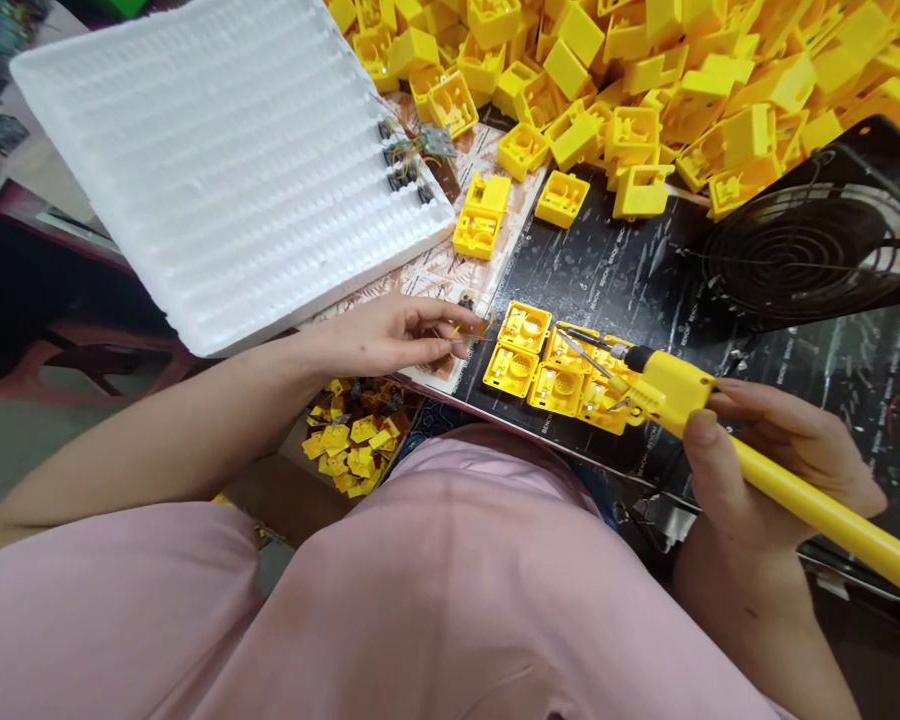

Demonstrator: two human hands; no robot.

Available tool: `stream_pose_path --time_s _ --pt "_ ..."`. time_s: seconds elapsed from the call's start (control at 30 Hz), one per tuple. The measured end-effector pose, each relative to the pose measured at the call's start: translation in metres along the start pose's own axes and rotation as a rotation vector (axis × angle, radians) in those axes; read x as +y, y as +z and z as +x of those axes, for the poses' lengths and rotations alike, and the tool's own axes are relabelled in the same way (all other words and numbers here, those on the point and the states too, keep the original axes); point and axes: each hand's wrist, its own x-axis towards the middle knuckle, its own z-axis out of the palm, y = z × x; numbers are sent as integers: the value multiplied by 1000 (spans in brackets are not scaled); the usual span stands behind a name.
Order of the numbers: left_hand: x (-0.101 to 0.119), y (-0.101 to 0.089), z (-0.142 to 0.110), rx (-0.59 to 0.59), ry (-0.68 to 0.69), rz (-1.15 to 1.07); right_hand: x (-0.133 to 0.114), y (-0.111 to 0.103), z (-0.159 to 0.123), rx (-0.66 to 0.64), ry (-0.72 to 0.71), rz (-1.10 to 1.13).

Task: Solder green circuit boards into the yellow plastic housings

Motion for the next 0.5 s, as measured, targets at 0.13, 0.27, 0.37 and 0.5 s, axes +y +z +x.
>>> stream_pose_path --time_s 0.13,0.27,0.37,0.5 --pt "9 7 0 116 -28 185 -1 -1 -1 -7 -8 22" --pt "13 14 -1 282 21 499 1 -4 -5 -19 -5 17" --pt "15 19 -1 312 56 586 0 -7 -7 -42 29 2" --pt "15 29 2 283 89 578 -8 -9 -10 -57 90 6"
